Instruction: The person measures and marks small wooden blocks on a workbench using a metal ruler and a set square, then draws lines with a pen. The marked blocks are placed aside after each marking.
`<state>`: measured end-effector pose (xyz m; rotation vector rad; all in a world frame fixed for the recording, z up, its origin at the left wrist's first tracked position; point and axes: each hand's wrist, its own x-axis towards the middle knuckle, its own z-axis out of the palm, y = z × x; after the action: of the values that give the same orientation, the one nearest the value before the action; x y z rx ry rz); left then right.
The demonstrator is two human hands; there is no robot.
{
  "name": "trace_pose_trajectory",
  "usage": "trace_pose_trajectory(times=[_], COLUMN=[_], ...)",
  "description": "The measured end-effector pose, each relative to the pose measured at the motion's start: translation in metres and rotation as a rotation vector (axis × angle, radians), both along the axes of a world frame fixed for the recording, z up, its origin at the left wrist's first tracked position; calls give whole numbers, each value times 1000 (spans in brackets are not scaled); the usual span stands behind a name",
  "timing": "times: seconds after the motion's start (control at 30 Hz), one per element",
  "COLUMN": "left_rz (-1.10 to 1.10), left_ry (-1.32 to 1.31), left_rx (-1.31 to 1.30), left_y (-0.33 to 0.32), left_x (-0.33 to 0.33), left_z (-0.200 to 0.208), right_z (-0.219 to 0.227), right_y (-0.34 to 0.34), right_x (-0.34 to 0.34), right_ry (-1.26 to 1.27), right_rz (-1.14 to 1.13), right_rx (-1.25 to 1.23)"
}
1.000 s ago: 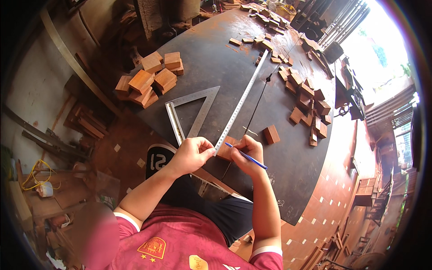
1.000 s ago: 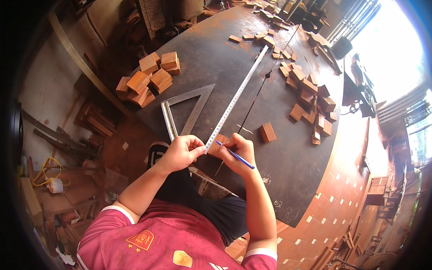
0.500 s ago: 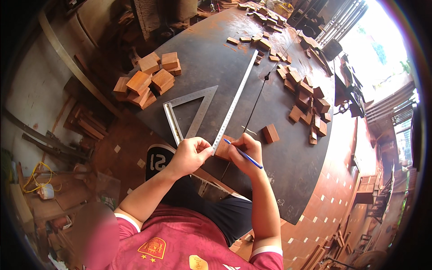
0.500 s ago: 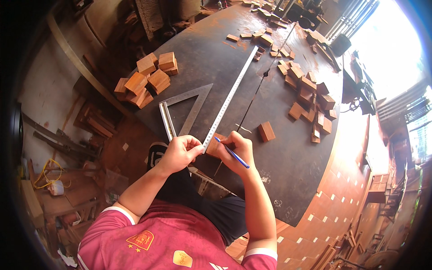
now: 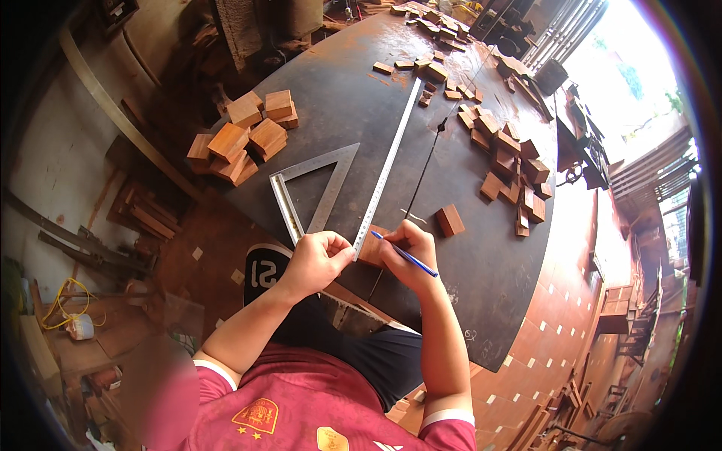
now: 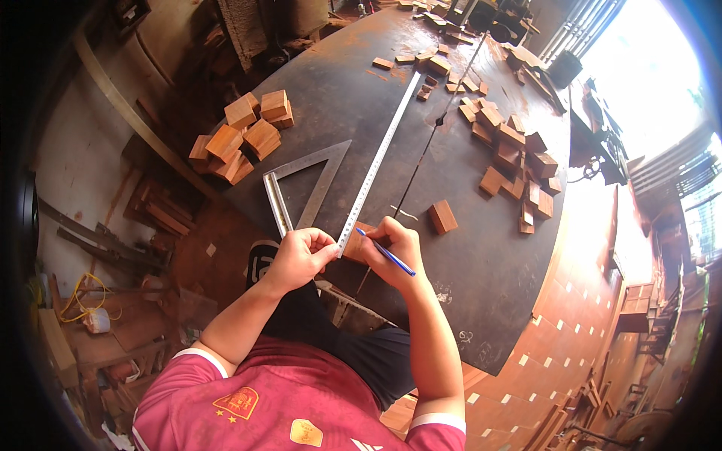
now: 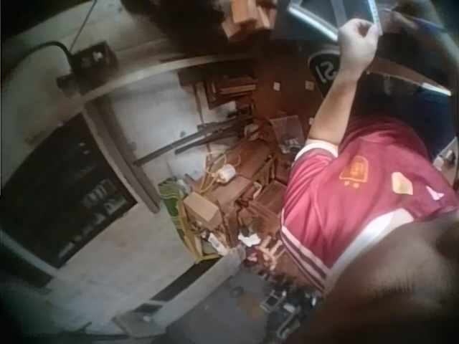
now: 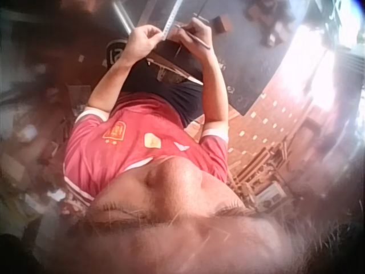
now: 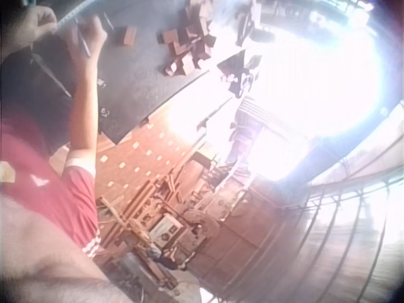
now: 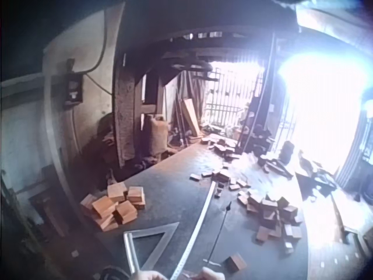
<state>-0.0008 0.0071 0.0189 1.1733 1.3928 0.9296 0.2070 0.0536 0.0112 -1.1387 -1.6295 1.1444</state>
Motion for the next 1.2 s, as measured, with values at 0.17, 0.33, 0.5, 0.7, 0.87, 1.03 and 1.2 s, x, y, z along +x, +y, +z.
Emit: trace_pose_trajectory(times=[0.17, 0.33, 0.5, 0.7, 0.87, 1.03, 1.2], left_rz=[7, 40, 47, 52, 59, 69, 73], left_ry=[10, 4, -3, 28, 71, 56, 64], left_rx=[-3, 21, 18, 17, 31, 33, 31], left_y=[0, -1, -1, 0, -1, -2, -2], left_x=[0, 2, 3, 3, 6, 6, 7], left_z=[-2, -3, -3, -4, -1, -1, -1], right_z=[1, 1, 3, 2, 3, 4, -1], right_y=[0, 0, 0, 0, 0, -1, 0], right_x=[-1, 0, 0, 2, 1, 1, 2], right_ry=[-4, -21, -22, 17, 18, 24, 17], right_rz=[2, 5, 16, 50, 58, 82, 94], right_rx=[-6, -4, -1, -33, -35, -37, -45])
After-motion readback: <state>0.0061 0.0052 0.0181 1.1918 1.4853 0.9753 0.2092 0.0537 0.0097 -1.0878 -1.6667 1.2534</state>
